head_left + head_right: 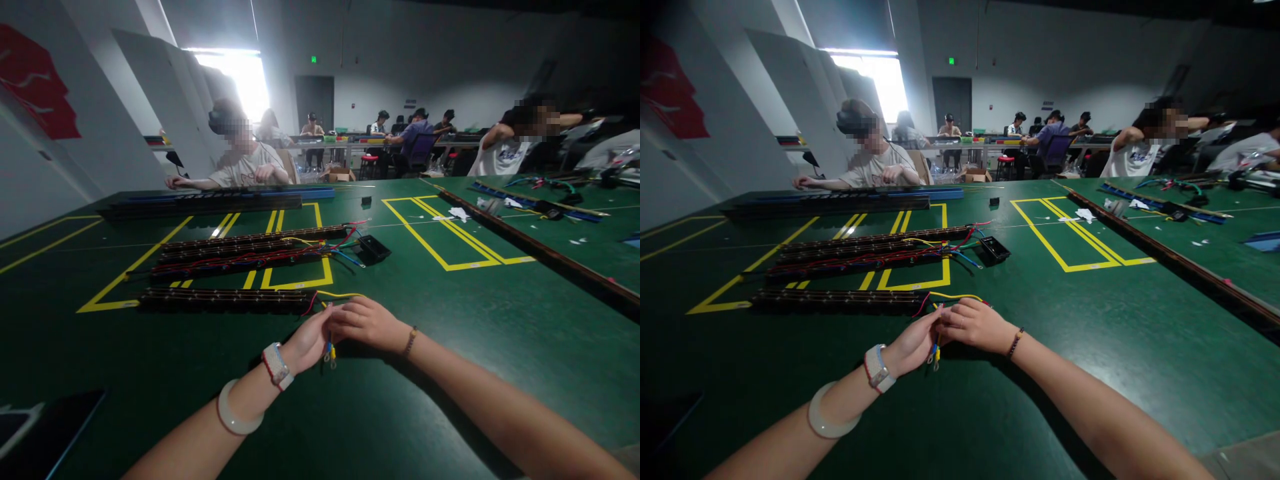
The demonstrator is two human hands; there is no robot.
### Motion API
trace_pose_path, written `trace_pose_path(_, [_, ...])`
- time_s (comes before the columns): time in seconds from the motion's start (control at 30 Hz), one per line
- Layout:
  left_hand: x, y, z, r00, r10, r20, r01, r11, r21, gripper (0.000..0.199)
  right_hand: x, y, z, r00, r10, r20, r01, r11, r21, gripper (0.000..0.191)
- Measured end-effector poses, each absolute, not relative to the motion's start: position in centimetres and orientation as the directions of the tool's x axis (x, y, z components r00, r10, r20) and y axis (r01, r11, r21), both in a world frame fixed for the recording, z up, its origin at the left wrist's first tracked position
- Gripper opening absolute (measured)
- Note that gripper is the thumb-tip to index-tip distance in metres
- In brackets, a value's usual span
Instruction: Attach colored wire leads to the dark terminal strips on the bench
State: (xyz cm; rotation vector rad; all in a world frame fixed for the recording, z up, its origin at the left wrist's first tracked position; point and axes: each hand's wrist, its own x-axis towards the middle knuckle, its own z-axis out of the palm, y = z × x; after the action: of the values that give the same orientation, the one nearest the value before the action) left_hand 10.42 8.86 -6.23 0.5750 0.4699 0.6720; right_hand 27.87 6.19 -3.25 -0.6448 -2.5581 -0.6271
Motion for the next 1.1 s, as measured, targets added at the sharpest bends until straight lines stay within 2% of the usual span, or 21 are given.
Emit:
trace_pose_path(0.1, [10.5,9.0,-6.3,0.673,0.704,-0.227,-0.477,0.648,0.594,0.014,27.5,6.5,-3.5,-0.812,0.305,0.498,0.489,0.821,0.294,0.021])
trace_pose_path(0.17, [10.5,8.9,-5.8,0.672,0.690,-0.267,-0.490,0.685,0.539,0.015,27.5,6.9,-3.8,-0.786,0.324,0.526,0.499,0.836,0.230,0.019])
trace_pose_path(0.23, [10.4,8.6,-5.1,0.689,0.671,-0.273,-0.496,0.712,0.497,0.021,27.5,7.2,-3.9,-0.734,0.371,0.569,0.513,0.851,0.108,0.019])
trace_pose_path(0.33, [10.1,8.4,-4.5,0.713,0.666,-0.220,-0.518,0.712,0.474,0.030,27.1,7.7,-3.3,-0.583,0.495,0.644,0.550,0.824,-0.136,0.019])
trace_pose_path(0.43, [10.1,8.3,-4.4,0.702,0.680,-0.211,-0.516,0.690,0.507,0.028,25.8,8.4,-1.9,-0.450,0.589,0.672,0.613,0.750,-0.247,0.017])
trace_pose_path(0.5, [10.4,8.1,-4.5,0.678,0.699,-0.228,-0.494,0.663,0.562,0.022,24.4,9.0,-0.9,-0.423,0.610,0.670,0.667,0.710,-0.226,0.015])
trace_pose_path(0.6, [10.8,8.0,-4.3,0.650,0.727,-0.221,-0.485,0.620,0.617,0.018,21.9,10.2,0.2,-0.479,0.621,0.620,0.729,0.675,-0.114,0.016])
trace_pose_path(0.77, [11.0,8.0,-3.9,0.604,0.745,-0.282,-0.522,0.638,0.566,0.025,18.5,12.2,0.1,-0.626,0.619,0.474,0.737,0.669,0.099,0.025])
trace_pose_path(0.93, [10.8,8.3,-3.8,0.580,0.735,-0.351,-0.509,0.664,0.548,0.035,17.4,13.5,-0.5,-0.680,0.617,0.396,0.714,0.681,0.166,0.018])
trace_pose_path(1.1, [10.8,8.6,-4.0,0.581,0.731,-0.359,-0.513,0.671,0.536,0.038,17.2,13.6,-0.3,-0.736,0.610,0.292,0.672,0.710,0.209,0.013])
